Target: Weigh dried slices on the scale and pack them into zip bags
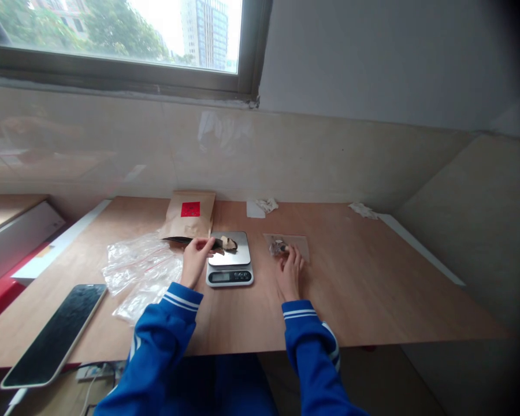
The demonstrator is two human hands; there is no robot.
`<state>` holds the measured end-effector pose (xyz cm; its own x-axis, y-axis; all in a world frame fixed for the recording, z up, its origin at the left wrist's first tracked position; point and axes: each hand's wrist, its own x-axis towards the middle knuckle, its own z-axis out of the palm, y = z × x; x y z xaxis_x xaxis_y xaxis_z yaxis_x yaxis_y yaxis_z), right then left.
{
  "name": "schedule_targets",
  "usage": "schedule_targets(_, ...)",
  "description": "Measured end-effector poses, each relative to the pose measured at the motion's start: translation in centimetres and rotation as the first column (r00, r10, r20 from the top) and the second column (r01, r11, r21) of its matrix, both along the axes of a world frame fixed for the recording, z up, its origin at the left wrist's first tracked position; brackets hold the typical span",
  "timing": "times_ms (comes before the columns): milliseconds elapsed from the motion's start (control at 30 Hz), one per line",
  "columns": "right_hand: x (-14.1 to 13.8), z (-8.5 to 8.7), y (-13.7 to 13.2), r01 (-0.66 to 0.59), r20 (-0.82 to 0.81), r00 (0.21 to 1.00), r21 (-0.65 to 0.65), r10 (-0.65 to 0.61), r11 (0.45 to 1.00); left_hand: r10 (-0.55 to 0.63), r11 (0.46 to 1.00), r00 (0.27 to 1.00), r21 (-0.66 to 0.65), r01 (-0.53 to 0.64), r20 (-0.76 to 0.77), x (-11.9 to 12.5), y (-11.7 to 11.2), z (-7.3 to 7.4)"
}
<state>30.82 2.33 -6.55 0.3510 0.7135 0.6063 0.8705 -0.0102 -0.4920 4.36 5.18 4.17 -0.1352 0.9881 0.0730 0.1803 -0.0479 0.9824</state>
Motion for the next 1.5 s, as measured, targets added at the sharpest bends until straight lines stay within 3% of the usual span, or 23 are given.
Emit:
schedule_targets(67, 0.0, 0.0, 0.0, -0.002, -0.001, 1.000, 0.006, 0.002, 1.000, -0.012, 1.000, 0.997, -0.027, 0.010, -0.070, 1.0, 0.1, -0.8)
schedule_targets(133, 0.0, 0.0, 0.0, -0.004, 0.001, 1.000, 0.006, 0.004, 1.000, 0.068, 0.996, 0.961, 0.069, -0.051, -0.266, 1.0, 0.3, -1.7)
schedule_targets(233, 0.1, 0.0, 0.1, -0.005, 0.009, 1.000, -0.012, 0.005, 1.000, 0.287, 0.949, 0.831, 0.259, -0.180, -0.475, -0.5, 0.6, -2.9)
schedule_targets(300, 0.1, -0.1, 0.1, -0.008, 0.013, 1.000, -0.020, 0.008, 1.000, 0.374, 0.924, 0.727, 0.297, -0.241, -0.575, -1.8, 0.8, -3.7)
schedule_targets(400, 0.2, -0.1, 0.1, -0.011, 0.013, 1.000, -0.023, 0.011, 1.000, 0.349, 0.935, 0.570, 0.234, -0.268, -0.744, -2.9, 1.0, -4.6)
schedule_targets(467, 0.3, -0.2, 0.1, -0.009, 0.011, 1.000, -0.025, 0.009, 1.000, 0.304, 0.943, 0.508, 0.181, -0.278, -0.806, -3.1, 1.2, -4.9)
schedule_targets(533, 0.3, -0.2, 0.1, -0.008, 0.009, 1.000, -0.027, 0.008, 1.000, 0.281, 0.948, 0.507, 0.156, -0.276, -0.815, -3.0, 1.5, -5.0)
schedule_targets(633, 0.3, -0.2, 0.1, -0.005, 0.007, 1.000, -0.022, 0.005, 1.000, 0.303, 0.951, 0.592, 0.198, -0.238, -0.746, -2.8, 1.6, -4.3)
schedule_targets(767, 0.4, -0.2, 0.2, -0.001, 0.007, 1.000, -0.017, 0.002, 1.000, 0.326, 0.900, 0.782, 0.427, -0.085, -0.531, -1.2, 0.1, -1.8)
schedule_targets(833, 0.3, -0.1, 0.1, 0.000, 0.004, 1.000, -0.019, 0.000, 1.000, 0.296, 0.856, 0.822, 0.517, -0.002, -0.486, 0.5, -1.2, -0.4)
schedule_targets(900, 0.3, -0.1, 0.1, -0.003, -0.001, 1.000, -0.022, 0.003, 1.000, 0.268, 0.821, 0.803, 0.562, 0.098, -0.532, 2.7, -2.2, 0.7)
schedule_targets(967, 0.3, 0.0, 0.0, -0.007, -0.004, 1.000, -0.021, 0.007, 1.000, 0.170, 0.812, 0.770, 0.530, 0.245, -0.615, 4.8, -2.8, 1.0)
schedule_targets(1133, 0.3, 0.1, 0.1, -0.029, 0.007, 1.000, 0.000, 0.029, 1.000, -0.031, 0.852, 0.636, 0.313, 0.421, -0.771, 7.6, -1.6, -1.2)
schedule_targets(1233, 0.3, 0.0, 0.2, -0.036, 0.001, 0.999, 0.003, 0.036, 0.999, -0.050, 0.880, 0.607, 0.253, 0.403, -0.793, 7.7, -0.9, -2.8)
schedule_targets(1333, 0.3, -0.1, 0.2, -0.025, -0.012, 1.000, -0.001, 0.025, 1.000, 0.005, 0.891, 0.616, 0.283, 0.355, -0.788, 7.7, -1.2, -3.1)
schedule_targets(1433, 0.4, 0.0, 0.1, -0.026, -0.012, 1.000, -0.005, 0.026, 1.000, 0.114, 0.895, 0.623, 0.352, 0.273, -0.774, 7.5, -2.0, -1.8)
schedule_targets(1500, 0.4, 0.1, 0.0, -0.029, -0.015, 0.999, -0.014, 0.029, 0.999, 0.220, 0.908, 0.627, 0.391, 0.148, -0.748, 6.4, -2.3, -0.3)
